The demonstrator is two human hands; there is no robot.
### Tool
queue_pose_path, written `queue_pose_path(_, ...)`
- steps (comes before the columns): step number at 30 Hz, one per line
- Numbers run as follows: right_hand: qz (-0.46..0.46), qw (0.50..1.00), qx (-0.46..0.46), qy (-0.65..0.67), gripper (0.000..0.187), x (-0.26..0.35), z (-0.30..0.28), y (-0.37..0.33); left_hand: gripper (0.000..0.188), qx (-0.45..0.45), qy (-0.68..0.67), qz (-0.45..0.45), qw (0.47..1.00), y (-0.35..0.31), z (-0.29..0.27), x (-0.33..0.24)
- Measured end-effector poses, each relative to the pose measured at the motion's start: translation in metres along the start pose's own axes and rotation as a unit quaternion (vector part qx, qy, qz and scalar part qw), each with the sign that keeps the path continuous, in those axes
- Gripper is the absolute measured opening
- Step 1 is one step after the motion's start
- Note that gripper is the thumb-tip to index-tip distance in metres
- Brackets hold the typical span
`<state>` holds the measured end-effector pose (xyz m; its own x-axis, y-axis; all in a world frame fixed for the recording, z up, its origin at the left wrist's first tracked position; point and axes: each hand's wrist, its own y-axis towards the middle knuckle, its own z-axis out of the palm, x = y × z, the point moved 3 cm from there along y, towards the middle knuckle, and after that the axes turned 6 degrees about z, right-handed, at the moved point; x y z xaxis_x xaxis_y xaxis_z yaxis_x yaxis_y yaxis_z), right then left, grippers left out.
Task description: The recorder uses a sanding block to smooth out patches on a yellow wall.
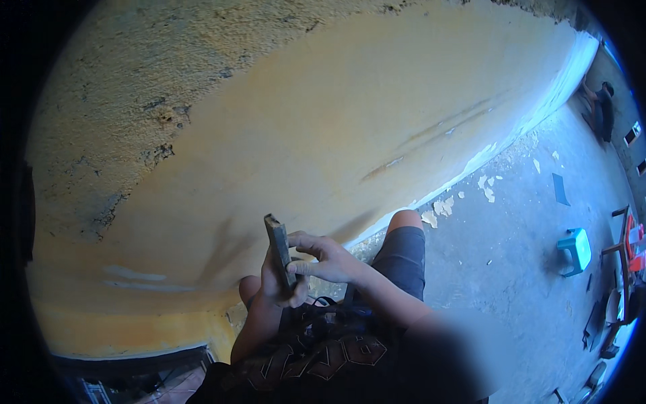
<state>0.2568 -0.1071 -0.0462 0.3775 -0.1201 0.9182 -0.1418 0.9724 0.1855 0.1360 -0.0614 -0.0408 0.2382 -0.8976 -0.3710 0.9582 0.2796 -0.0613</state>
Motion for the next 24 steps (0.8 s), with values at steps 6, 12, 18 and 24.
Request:
queue_pose_path(6, 0.026, 0.984, -0.042, 0.169, 0.033, 0.007, -0.026, -0.027, 0.089, -0.201, 0.226, -0.059, 0.952, 0.029, -0.013, 0.007)
queue_pose_path(12, -0.037, 0.966, -0.165, 0.194, 0.03, -0.007, -0.061, -0.045, 0.093, -0.218, 0.338, -0.09, 0.911, 0.064, 0.0, 0.011)
queue_pose_path(18, -0.067, 0.868, -0.483, -0.091, 0.039, -0.023, -0.116, -0.037, 0.044, -0.19, 0.795, 0.213, 0.535, 0.078, 0.051, -0.042)
queue_pose_path(24, -0.232, 0.746, -0.552, -0.292, 0.048, 0.05, -0.116, 0.004, 0.055, -0.184, 0.865, 0.453, 0.117, 0.07, 0.119, -0.065)
